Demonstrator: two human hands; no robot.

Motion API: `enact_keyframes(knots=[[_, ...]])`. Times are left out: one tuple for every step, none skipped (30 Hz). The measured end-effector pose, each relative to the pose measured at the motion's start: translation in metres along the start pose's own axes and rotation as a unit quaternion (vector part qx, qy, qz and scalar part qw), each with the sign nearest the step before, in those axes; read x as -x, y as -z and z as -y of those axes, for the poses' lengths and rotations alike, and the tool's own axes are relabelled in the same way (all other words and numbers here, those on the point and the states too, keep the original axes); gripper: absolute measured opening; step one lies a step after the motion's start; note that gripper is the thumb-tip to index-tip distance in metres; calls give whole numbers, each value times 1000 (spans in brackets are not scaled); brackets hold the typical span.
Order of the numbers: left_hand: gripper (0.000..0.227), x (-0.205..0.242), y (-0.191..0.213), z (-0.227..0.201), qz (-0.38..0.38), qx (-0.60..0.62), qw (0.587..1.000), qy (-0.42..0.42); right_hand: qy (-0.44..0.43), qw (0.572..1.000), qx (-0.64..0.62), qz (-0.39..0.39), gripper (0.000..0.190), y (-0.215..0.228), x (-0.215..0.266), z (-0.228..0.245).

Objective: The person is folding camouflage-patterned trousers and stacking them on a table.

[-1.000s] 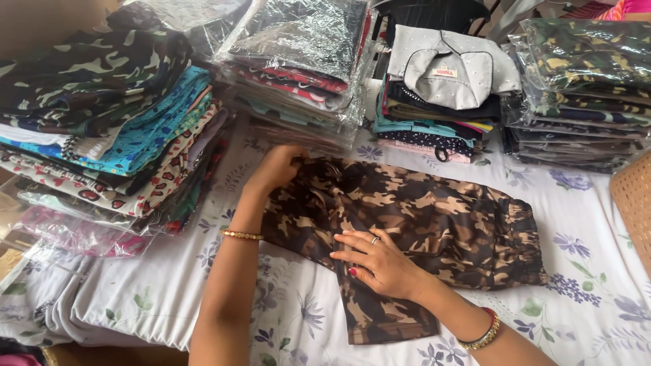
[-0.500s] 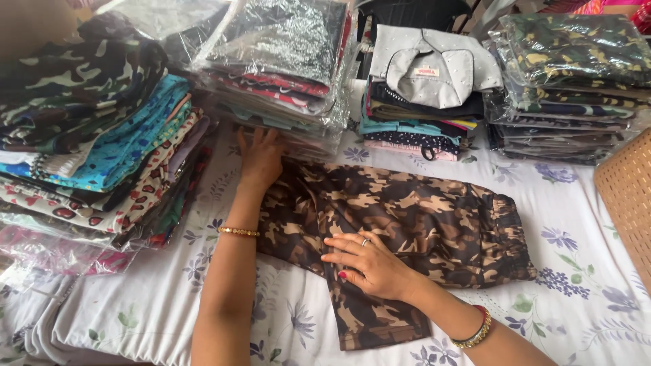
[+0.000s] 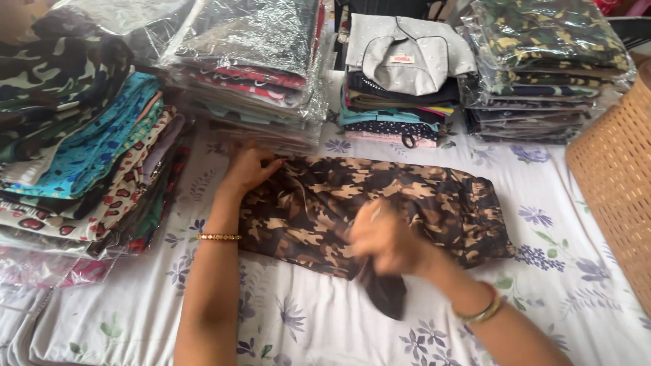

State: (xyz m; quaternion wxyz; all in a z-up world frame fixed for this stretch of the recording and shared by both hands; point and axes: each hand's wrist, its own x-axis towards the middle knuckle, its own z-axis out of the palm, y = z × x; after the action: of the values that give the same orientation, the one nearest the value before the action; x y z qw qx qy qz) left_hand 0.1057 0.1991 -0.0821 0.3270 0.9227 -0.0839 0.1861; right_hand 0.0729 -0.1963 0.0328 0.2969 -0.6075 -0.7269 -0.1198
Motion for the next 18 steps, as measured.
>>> enact_keyframes(knots=[[25, 0, 4, -14, -29, -95, 995, 14, -50, 996, -30, -74, 15, 18, 5, -13], [29, 0, 7, -27, -59, -188, 980, 28, -99, 982, -60, -146, 19, 36, 9, -25], [29, 1, 6, -24, -59, -186, 980, 27, -100, 983, -58, -145, 19, 41, 46, -54], [33, 0, 6, -22, -45, -196, 977, 66, -204, 958, -72, -190, 15, 48, 82, -84], [36, -1, 5, -19, -31, -205, 973, 105, -304, 920, -85, -233, 32, 55, 117, -113], [36, -1, 5, -17, -33, -204, 973, 104, -303, 921, -82, -232, 32, 60, 140, -126], [36, -1, 4, -14, -67, -201, 973, 87, -401, 861, -181, -255, 25, 66, 164, -138], [35, 0, 3, -11, -98, -199, 972, 71, -489, 781, -277, -272, 24, 71, 188, -151], [35, 0, 5, -11, -99, -198, 973, 70, -489, 781, -275, -273, 24, 72, 180, -149], [36, 0, 6, -11, -107, -139, 979, 106, -572, 766, -223, -189, 23, 71, 175, -147], [39, 1, 6, -11, -114, -79, 980, 141, -646, 738, -167, -102, 28, 71, 169, -144], [39, 0, 8, -12, -112, -79, 980, 141, -647, 737, -167, -103, 28, 66, 165, -143], [39, 0, 10, -14, -98, -80, 980, 152, -645, 749, -126, -80, 32, 61, 161, -142], [39, -1, 14, -15, -83, -82, 980, 164, -641, 760, -87, -58, 39, 55, 156, -142], [39, -1, 17, -23, -82, -83, 980, 163, -641, 760, -88, -59, 39, 58, 140, -130], [37, -2, 21, -32, -62, -76, 976, 195, -656, 755, 5, -3, 48, 60, 124, -119], [36, -2, 25, -40, -41, -69, 971, 226, -662, 742, 98, 52, 61, 63, 107, -107], [36, -5, 22, -55, -41, -70, 971, 225, -662, 742, 97, 51, 61, 60, 117, -114]])
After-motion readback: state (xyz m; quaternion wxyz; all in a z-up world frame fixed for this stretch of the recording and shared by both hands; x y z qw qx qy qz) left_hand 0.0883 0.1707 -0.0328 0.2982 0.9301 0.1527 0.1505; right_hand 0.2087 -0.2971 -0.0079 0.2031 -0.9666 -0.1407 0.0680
